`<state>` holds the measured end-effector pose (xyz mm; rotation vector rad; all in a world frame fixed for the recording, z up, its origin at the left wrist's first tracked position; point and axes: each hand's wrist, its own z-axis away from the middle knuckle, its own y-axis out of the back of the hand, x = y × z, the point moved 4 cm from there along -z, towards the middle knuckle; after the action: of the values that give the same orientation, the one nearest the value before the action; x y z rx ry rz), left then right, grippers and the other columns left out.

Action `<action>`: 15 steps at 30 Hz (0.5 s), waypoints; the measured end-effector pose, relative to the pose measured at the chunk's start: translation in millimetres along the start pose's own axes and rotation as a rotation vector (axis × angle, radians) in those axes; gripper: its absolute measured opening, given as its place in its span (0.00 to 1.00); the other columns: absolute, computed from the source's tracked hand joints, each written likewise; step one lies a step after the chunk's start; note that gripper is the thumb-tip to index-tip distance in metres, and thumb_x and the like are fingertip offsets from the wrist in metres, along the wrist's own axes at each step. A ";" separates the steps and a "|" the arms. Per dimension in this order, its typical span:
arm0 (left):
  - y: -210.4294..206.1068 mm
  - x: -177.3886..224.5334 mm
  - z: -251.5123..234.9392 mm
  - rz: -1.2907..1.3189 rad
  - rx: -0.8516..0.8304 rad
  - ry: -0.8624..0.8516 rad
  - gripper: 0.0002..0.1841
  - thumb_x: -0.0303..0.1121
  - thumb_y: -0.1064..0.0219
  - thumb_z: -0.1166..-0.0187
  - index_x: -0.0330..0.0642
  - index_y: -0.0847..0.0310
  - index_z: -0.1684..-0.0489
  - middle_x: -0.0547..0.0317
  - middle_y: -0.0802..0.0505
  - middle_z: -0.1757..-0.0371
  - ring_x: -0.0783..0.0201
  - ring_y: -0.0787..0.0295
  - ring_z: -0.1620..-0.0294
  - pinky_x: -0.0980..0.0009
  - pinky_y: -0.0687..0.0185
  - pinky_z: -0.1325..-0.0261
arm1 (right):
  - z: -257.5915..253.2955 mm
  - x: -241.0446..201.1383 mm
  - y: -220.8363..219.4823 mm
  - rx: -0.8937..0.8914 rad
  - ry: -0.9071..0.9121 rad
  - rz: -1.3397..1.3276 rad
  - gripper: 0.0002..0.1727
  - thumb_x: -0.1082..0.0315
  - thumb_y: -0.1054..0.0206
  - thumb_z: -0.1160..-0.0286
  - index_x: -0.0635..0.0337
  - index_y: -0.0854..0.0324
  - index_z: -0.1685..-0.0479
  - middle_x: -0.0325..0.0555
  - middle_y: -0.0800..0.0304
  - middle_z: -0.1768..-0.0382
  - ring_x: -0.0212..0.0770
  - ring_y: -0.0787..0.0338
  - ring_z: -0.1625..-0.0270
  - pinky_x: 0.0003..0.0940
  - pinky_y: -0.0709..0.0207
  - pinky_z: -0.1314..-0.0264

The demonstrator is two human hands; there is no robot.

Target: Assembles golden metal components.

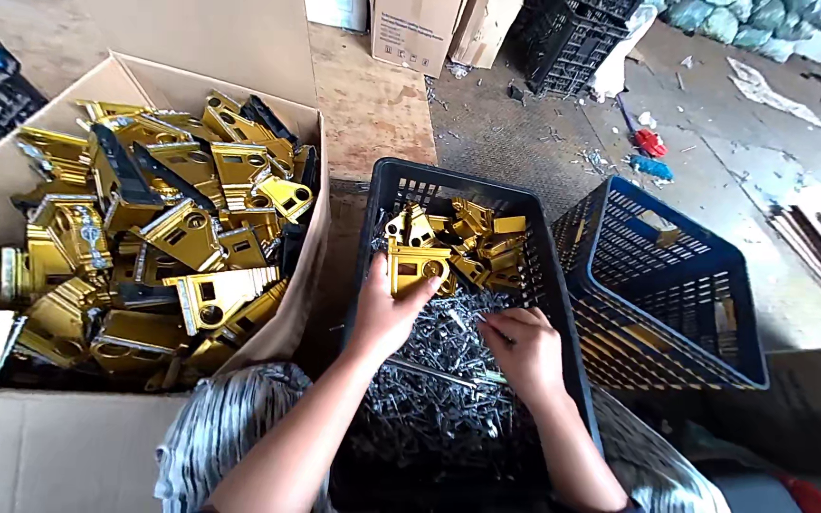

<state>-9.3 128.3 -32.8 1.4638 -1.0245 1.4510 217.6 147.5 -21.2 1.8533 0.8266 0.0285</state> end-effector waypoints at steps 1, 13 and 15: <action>-1.9 -1.6 0.4 -0.012 -0.007 -0.004 0.35 0.41 0.19 0.30 0.47 0.34 0.26 0.58 0.08 0.47 0.66 0.07 0.50 0.63 0.09 0.47 | 0.1 -1.9 -1.2 0.016 0.014 0.021 0.10 0.59 0.29 0.25 0.48 0.02 0.59 0.40 0.03 0.61 0.45 0.09 0.54 0.47 0.17 0.50; -21.1 -0.2 11.5 -0.166 -0.198 -0.058 0.42 0.46 0.15 0.38 0.37 0.29 0.25 0.48 0.11 0.38 0.60 0.14 0.35 0.60 0.22 0.26 | 0.9 -40.8 -15.6 -0.027 -0.047 -0.074 0.10 0.65 0.28 0.42 0.59 0.05 0.66 0.43 0.03 0.65 0.47 0.08 0.56 0.49 0.17 0.50; -16.5 -1.1 11.8 -0.171 -0.137 -0.065 0.35 0.47 0.21 0.29 0.38 0.26 0.25 0.46 0.10 0.38 0.56 0.13 0.35 0.54 0.21 0.27 | 0.3 -39.6 -15.0 -0.152 -0.104 -0.075 0.10 0.66 0.25 0.36 0.60 0.05 0.59 0.45 0.03 0.62 0.45 0.05 0.57 0.50 0.12 0.51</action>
<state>10.2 122.7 -34.1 1.4692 -0.9928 1.1960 179.7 128.5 -19.9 1.6657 0.7987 -0.0505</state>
